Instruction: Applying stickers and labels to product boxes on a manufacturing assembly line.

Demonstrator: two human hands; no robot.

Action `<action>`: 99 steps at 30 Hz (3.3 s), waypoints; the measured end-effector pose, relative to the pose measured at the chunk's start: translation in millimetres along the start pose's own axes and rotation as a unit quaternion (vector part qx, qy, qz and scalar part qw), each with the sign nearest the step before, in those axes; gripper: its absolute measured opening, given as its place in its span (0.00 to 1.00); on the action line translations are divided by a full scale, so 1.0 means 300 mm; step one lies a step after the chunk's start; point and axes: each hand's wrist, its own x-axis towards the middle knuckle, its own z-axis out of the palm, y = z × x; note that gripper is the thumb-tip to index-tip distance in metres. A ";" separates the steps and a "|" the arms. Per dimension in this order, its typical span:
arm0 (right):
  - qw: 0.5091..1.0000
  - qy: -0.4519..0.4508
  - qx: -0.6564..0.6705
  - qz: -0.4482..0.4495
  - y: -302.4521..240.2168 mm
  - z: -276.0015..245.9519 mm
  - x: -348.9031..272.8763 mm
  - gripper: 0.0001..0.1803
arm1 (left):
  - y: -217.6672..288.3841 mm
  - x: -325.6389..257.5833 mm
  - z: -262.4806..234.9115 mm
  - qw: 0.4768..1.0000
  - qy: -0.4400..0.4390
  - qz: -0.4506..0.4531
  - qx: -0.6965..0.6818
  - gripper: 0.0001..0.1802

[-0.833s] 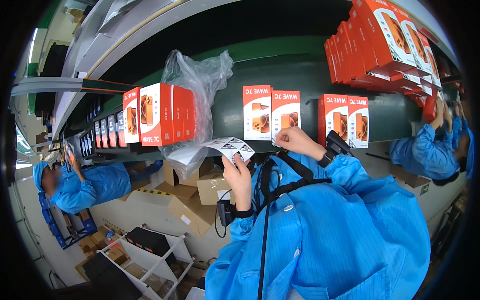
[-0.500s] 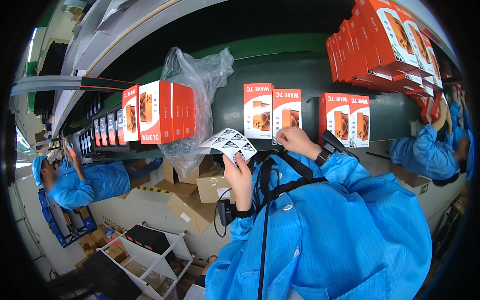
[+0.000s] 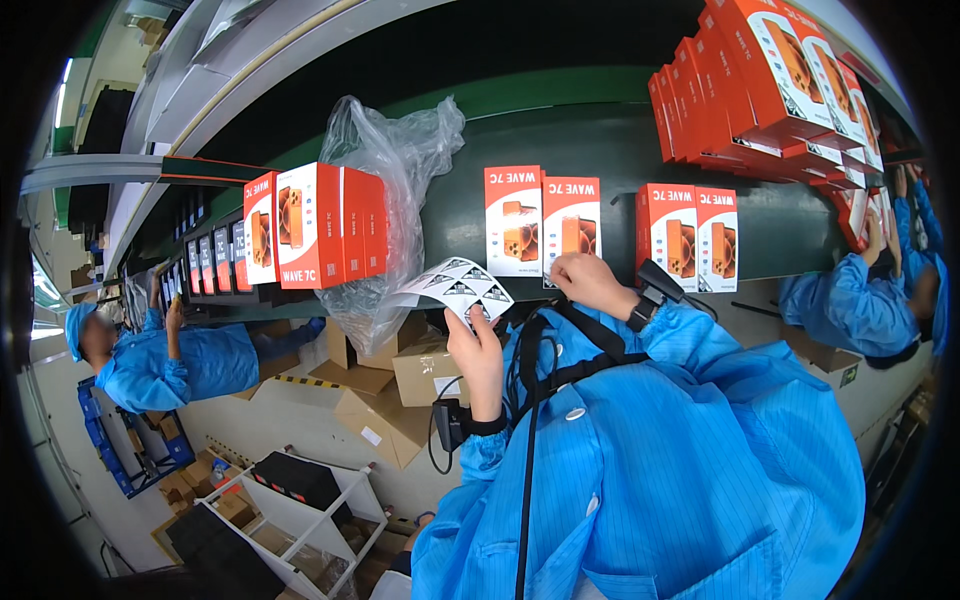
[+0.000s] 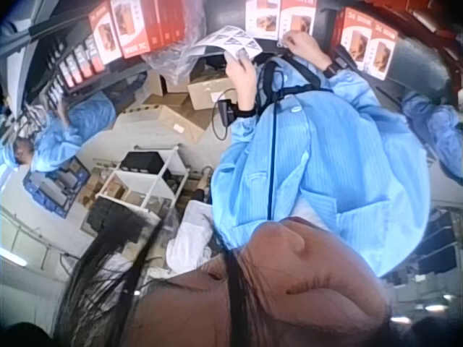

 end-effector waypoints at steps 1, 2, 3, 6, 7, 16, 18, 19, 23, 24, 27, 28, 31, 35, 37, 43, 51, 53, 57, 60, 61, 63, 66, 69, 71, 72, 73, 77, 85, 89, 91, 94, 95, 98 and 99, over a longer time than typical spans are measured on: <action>1.000 0.000 0.000 0.000 -0.003 0.000 -0.003 0.07 | -0.002 -0.001 -0.001 1.000 0.000 0.000 0.000 0.10; 0.998 0.044 -0.037 -0.024 -0.009 0.001 -0.007 0.09 | -0.003 -0.003 -0.003 1.000 -0.001 0.002 0.008 0.10; 0.992 0.087 -0.074 -0.049 -0.026 -0.006 -0.004 0.10 | -0.002 0.000 -0.007 1.000 -0.001 0.006 0.017 0.11; 0.998 -0.034 -0.043 0.005 -0.079 -0.064 0.000 0.14 | 0.015 -0.003 -0.012 0.999 0.014 0.035 0.027 0.11; 0.999 -0.033 -0.043 0.003 -0.101 -0.068 -0.002 0.14 | 0.029 -0.007 -0.012 0.999 0.015 0.036 0.027 0.11; 0.845 -0.158 0.506 0.073 -0.266 -0.141 -0.029 0.15 | 0.024 -0.034 -0.032 0.960 -0.132 -0.006 -0.248 0.09; 0.832 -0.132 0.530 0.094 -0.298 -0.168 -0.034 0.12 | 0.032 -0.036 -0.036 0.949 -0.140 -0.009 -0.281 0.09; 0.832 -0.131 0.530 0.094 -0.311 -0.175 -0.041 0.12 | 0.040 -0.037 -0.039 0.949 -0.141 -0.009 -0.281 0.09; 0.979 0.086 0.178 -0.048 -0.358 -0.182 -0.058 0.15 | 0.058 -0.033 -0.049 0.944 -0.133 -0.092 -0.288 0.09; 0.978 0.079 0.157 -0.115 -0.375 -0.181 -0.062 0.13 | 0.061 -0.033 -0.049 0.939 -0.128 -0.104 -0.301 0.09; 0.969 0.070 0.115 -0.206 -0.410 -0.180 -0.066 0.10 | 0.070 -0.039 -0.045 0.930 -0.128 -0.105 -0.328 0.09; 0.969 0.072 0.098 -0.215 -0.408 -0.171 -0.067 0.10 | 0.073 -0.041 -0.041 0.929 -0.122 -0.103 -0.334 0.09; 0.966 0.074 0.073 -0.235 -0.404 -0.161 -0.063 0.10 | 0.056 -0.039 -0.042 0.934 -0.130 -0.101 -0.316 0.08; 0.977 0.045 0.063 -0.201 -0.423 -0.160 -0.065 0.09 | 0.039 -0.036 -0.040 0.934 -0.130 -0.101 -0.319 0.08; 0.981 0.034 0.066 -0.178 -0.432 -0.156 -0.059 0.08 | 0.024 -0.026 -0.043 0.942 -0.132 -0.078 -0.299 0.08; 0.987 0.004 0.078 -0.139 -0.431 -0.133 -0.029 0.08 | -0.006 -0.012 -0.054 0.952 -0.144 -0.081 -0.257 0.09; 0.961 -0.125 0.239 -0.065 -0.411 -0.073 0.051 0.08 | -0.205 0.028 -0.079 0.900 -0.028 -0.307 -0.307 0.23; 0.970 -0.085 0.229 0.009 -0.340 -0.035 0.115 0.08 | -0.270 0.030 -0.119 0.900 -0.012 -0.281 -0.333 0.22; 0.987 -0.030 0.159 0.016 -0.216 0.062 0.205 0.07 | -0.259 0.039 -0.151 0.905 0.036 -0.286 -0.314 0.22; 0.993 -0.006 0.118 0.028 -0.195 0.093 0.225 0.07 | -0.262 0.038 -0.149 0.906 0.033 -0.281 -0.315 0.23; 0.993 -0.009 0.117 0.029 -0.203 0.093 0.231 0.07 | -0.263 0.039 -0.148 0.908 0.038 -0.271 -0.317 0.24; 0.997 -0.003 0.076 0.009 -0.212 0.090 0.239 0.07 | -0.273 0.042 -0.150 0.908 0.038 -0.271 -0.317 0.24; 0.998 -0.003 0.062 -0.007 -0.200 0.097 0.242 0.06 | -0.276 0.053 -0.155 0.908 0.038 -0.275 -0.313 0.25; 0.998 -0.015 0.062 0.001 -0.205 0.089 0.240 0.05 | -0.290 0.059 -0.163 0.908 0.023 -0.279 -0.312 0.25; 0.998 -0.016 0.061 0.002 -0.198 0.096 0.239 0.05 | -0.299 0.057 -0.164 0.909 0.007 -0.276 -0.314 0.26; 0.998 -0.017 0.061 0.002 -0.192 0.100 0.238 0.05 | -0.298 0.058 -0.163 0.908 0.006 -0.276 -0.316 0.26; 0.998 -0.016 0.060 0.003 -0.191 0.103 0.237 0.05 | -0.298 0.059 -0.162 0.907 0.005 -0.275 -0.319 0.26; 0.999 -0.001 0.041 -0.009 -0.198 0.109 0.234 0.05 | -0.290 0.062 -0.171 0.907 0.008 -0.269 -0.323 0.26; 0.995 0.090 -0.017 -0.048 -0.198 0.092 0.228 0.13 | -0.267 0.092 -0.169 0.901 -0.005 -0.278 -0.334 0.25; 0.993 0.076 0.092 0.028 -0.178 0.017 0.147 0.15 | -0.318 0.153 -0.067 0.915 -0.074 -0.248 -0.309 0.28; 0.967 0.251 -0.018 -0.033 -0.147 -0.008 0.110 0.17 | -0.339 0.204 0.010 0.933 -0.114 -0.217 -0.263 0.29; 0.926 0.355 -0.103 0.074 -0.047 -0.014 0.038 0.33 | -0.396 0.298 0.118 0.939 -0.195 -0.206 -0.194 0.34; 0.915 0.377 -0.098 0.102 0.010 0.000 0.022 0.34 | -0.416 0.319 0.151 0.941 -0.214 -0.205 -0.163 0.35; 0.923 0.218 0.285 0.139 0.275 0.126 -0.027 0.35 | -0.410 0.290 0.244 0.893 -0.266 -0.260 -0.254 0.31; 0.882 0.241 0.385 0.122 0.244 0.134 -0.035 0.34 | -0.373 0.278 0.235 0.887 -0.267 -0.286 -0.245 0.28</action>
